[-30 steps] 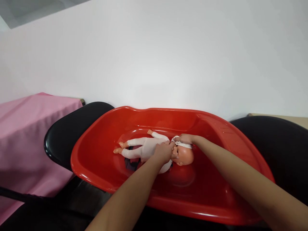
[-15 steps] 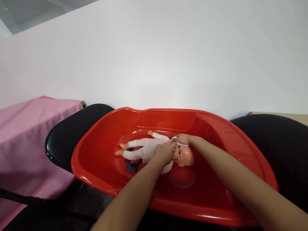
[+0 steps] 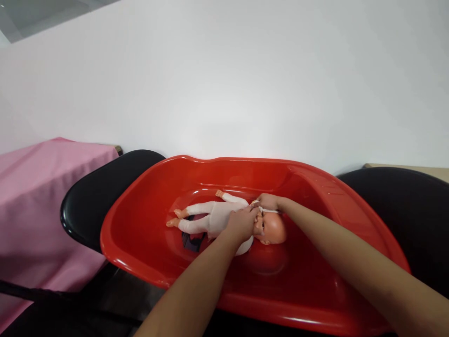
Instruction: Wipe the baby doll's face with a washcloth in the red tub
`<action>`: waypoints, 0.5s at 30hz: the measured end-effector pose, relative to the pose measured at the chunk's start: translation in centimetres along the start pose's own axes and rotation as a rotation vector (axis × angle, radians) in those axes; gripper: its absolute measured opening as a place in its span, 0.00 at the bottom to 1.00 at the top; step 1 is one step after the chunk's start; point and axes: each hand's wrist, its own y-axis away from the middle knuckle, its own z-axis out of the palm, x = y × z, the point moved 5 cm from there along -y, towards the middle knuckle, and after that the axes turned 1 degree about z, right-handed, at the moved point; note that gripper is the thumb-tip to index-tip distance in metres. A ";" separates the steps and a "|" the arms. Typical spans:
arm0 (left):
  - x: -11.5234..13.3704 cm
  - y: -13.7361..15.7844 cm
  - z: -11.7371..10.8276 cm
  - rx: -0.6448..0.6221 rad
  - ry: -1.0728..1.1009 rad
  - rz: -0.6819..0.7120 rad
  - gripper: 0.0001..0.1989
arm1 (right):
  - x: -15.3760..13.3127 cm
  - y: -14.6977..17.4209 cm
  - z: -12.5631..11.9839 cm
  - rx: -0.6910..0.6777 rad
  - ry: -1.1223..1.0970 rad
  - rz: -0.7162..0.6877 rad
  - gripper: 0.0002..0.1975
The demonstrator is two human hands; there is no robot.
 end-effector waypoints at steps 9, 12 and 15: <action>0.0 0.2 -0.2 0.019 -0.049 -0.004 0.24 | -2.7 1.0 -0.8 -0.085 -0.091 -0.129 0.23; -0.1 0.1 -0.1 -0.010 -0.045 -0.030 0.27 | -1.2 1.2 -0.8 -0.064 0.024 -0.012 0.21; -0.2 -0.1 -0.1 -0.003 -0.025 -0.032 0.31 | 1.5 1.5 -0.9 -0.024 0.064 0.155 0.22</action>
